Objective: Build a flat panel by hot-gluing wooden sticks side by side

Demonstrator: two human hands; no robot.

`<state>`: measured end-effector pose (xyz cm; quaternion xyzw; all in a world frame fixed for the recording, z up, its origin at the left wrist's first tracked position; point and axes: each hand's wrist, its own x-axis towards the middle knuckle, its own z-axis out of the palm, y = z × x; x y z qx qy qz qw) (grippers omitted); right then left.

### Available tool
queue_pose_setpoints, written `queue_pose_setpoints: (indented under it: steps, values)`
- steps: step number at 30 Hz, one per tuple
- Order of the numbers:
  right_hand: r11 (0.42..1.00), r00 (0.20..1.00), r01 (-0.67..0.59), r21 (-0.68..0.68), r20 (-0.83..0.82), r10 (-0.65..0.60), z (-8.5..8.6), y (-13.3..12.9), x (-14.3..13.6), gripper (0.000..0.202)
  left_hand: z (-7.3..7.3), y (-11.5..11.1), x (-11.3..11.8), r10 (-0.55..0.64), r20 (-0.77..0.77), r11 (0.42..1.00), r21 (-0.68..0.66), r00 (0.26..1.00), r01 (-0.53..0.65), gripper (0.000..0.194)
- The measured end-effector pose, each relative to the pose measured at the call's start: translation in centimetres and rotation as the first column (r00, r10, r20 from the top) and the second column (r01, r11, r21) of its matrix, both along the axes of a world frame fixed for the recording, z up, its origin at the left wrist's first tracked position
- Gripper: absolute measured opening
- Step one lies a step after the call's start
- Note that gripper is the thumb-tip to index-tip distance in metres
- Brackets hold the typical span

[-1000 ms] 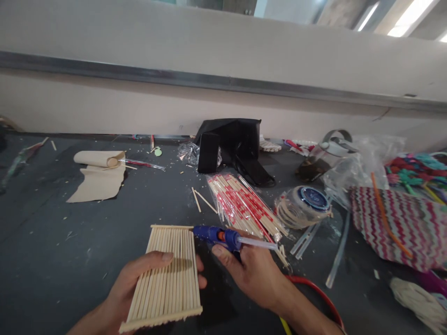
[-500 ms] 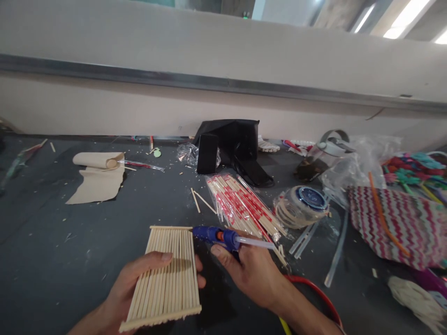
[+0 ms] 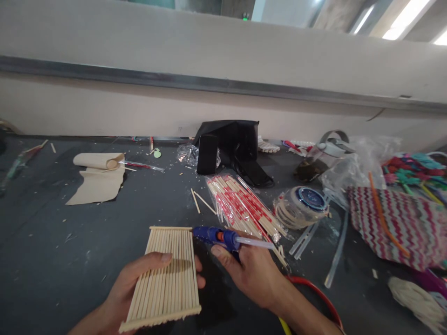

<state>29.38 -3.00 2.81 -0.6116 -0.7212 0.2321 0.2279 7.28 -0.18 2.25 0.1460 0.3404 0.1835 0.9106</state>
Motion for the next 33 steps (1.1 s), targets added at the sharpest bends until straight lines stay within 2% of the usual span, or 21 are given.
queue_pose_setpoints:
  steps: [5, 12, 16, 27, 33]
  values:
    - [1.000, 1.000, 0.000, -0.016, -0.014, 0.000, 0.1, -0.1, 0.0, 0.030, -0.3, 0.0, -0.1, 0.008, 0.026, 1.000, 0.009, 1.000, -0.008, 0.047]
    - [0.998, 0.990, 0.049, -0.036, -0.128, -0.053, 0.0, 0.0, 0.3, 0.029, -0.3, 0.0, -0.1, 0.030, 0.034, 0.999, 0.029, 0.999, -0.031, 0.047]
    - [0.998, 0.967, 0.054, -0.028, -0.249, -0.059, 0.0, -0.1, 0.2, 0.027, -0.3, 0.0, -0.2, 0.045, 0.033, 0.999, 0.027, 0.998, -0.046, 0.046]
    - [0.998, 0.841, 0.038, -0.053, -0.538, -0.061, -1.0, -0.8, 0.7, 0.027, -0.4, 0.0, -0.3, 0.038, 0.053, 0.997, 0.072, 0.998, -0.041, 0.046]
    - [0.991, 0.702, 0.122, -0.060, -0.701, -0.129, -1.0, -0.9, -0.3, 0.020, -0.4, -0.3, 0.2, 0.098, 0.055, 0.968, 0.227, 0.994, -0.108, 0.035]
